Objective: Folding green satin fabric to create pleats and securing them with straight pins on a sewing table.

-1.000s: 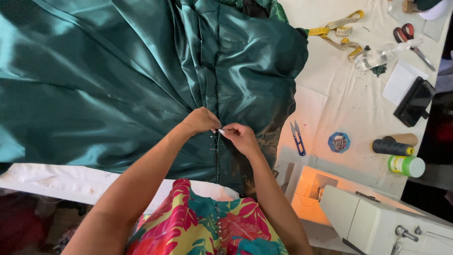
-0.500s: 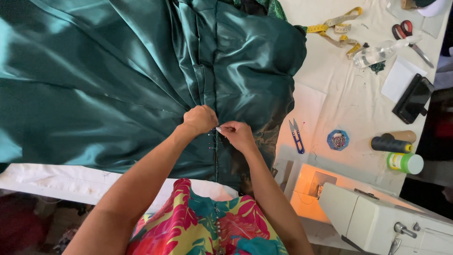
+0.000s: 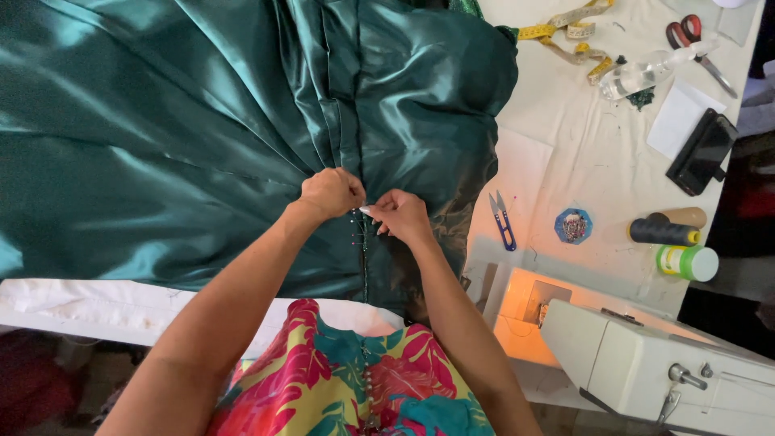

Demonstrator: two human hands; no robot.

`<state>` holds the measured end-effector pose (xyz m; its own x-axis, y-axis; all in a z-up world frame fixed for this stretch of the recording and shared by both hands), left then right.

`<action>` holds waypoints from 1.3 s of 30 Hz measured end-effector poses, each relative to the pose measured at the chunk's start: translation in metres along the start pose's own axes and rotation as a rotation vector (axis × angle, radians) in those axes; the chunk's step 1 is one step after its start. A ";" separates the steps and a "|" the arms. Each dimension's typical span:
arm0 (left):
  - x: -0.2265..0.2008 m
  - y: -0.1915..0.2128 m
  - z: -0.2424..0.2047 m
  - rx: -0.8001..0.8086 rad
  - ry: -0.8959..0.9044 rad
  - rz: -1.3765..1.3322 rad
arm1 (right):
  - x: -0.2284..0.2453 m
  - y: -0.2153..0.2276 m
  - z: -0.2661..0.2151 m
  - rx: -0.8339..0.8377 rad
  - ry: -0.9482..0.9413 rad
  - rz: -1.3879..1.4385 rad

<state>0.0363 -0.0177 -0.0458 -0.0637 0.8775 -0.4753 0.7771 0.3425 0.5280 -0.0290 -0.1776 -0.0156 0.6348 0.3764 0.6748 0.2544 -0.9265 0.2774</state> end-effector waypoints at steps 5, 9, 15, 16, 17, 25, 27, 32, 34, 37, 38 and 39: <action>0.000 -0.005 0.003 -0.040 0.004 0.070 | 0.003 0.002 -0.004 0.029 0.024 0.020; 0.003 -0.006 0.007 -0.039 -0.009 0.066 | -0.002 0.009 -0.025 0.034 -0.027 0.278; 0.006 -0.005 0.013 -0.018 -0.020 0.069 | -0.016 -0.005 -0.059 0.199 -0.091 0.458; 0.005 -0.005 0.013 -0.010 -0.026 0.072 | -0.022 -0.010 -0.060 0.263 -0.081 0.484; 0.005 -0.005 0.013 -0.010 -0.028 0.075 | -0.024 -0.011 -0.060 0.261 -0.079 0.486; 0.001 -0.005 0.012 0.025 -0.053 0.196 | -0.035 -0.023 -0.057 0.314 0.044 0.447; 0.002 -0.004 0.007 0.025 -0.071 0.179 | -0.042 -0.023 -0.052 0.316 0.043 0.467; -0.001 -0.003 0.002 0.028 -0.081 0.221 | -0.047 -0.023 -0.048 0.317 0.025 0.482; -0.001 -0.004 0.004 -0.002 -0.062 0.221 | -0.052 -0.026 -0.045 0.323 0.045 0.474; -0.003 -0.007 0.006 -0.014 -0.046 0.251 | -0.050 -0.025 -0.049 0.313 0.044 0.469; -0.002 -0.008 0.008 -0.010 -0.055 0.261 | -0.051 -0.025 -0.046 0.303 0.046 0.478; -0.002 -0.009 0.009 -0.013 -0.061 0.282 | -0.054 -0.026 -0.045 0.311 0.034 0.500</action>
<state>0.0347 -0.0260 -0.0559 0.1919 0.9172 -0.3491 0.7506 0.0919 0.6543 -0.1033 -0.1735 -0.0287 0.7106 -0.1116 0.6947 0.1352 -0.9473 -0.2905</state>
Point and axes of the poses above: each hand's wrist, its own z-axis towards the middle knuckle, its own y-axis out of the back of the hand, x = y × z, the point moved 4 cm from there along z, towards the middle knuckle, and after that the axes turned 5 degrees about x, right-handed, at the moved point
